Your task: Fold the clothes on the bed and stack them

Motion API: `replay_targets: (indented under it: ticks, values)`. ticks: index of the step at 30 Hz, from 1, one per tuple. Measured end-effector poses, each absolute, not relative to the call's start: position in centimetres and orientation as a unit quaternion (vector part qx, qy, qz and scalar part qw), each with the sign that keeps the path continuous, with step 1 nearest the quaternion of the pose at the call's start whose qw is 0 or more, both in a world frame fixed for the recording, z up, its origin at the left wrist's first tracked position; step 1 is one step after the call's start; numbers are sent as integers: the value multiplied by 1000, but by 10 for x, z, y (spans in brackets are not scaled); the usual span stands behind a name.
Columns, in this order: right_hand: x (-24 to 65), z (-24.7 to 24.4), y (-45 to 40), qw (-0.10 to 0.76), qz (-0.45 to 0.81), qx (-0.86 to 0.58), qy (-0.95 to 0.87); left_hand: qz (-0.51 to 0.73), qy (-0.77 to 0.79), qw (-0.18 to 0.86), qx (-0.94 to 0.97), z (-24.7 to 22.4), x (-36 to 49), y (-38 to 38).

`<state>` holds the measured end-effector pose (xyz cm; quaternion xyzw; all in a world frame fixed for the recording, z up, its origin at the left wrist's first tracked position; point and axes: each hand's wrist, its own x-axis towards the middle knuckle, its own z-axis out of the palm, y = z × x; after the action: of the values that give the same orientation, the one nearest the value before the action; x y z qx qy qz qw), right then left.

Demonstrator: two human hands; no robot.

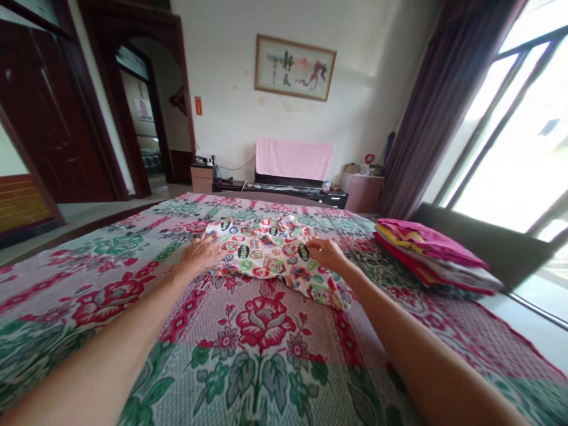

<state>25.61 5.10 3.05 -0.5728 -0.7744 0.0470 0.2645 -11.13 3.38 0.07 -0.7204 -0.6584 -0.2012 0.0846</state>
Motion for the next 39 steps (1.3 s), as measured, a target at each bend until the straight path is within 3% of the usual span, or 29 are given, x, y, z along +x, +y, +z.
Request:
replay_targets:
  ticks: [4,9,14,24,27,35,39]
  values:
    - [270,21,31,296,39,-568,-767,-190,-588,92,-781,11,-84,28]
    - [282,6,20,358,-3,-629,-691,-160,-404,20,-901,30,-22,8]
    - [283,-3,15,369,-4,-620,-692,-163,-325,-7,-932,26,21,-9]
    - [283,2,12,439,46,-564,-698,-196,-299,70,-932,10,45,-26]
    - [280,2,11,464,67,-519,-715,-195,-307,60,-930,10,53,-28]
    - [280,1,15,430,149,-501,-736,-270,-403,-33,-874,6,51,-21]
    - [283,3,14,453,123,-523,-711,-271,-370,-12,-889,9,50,-25]
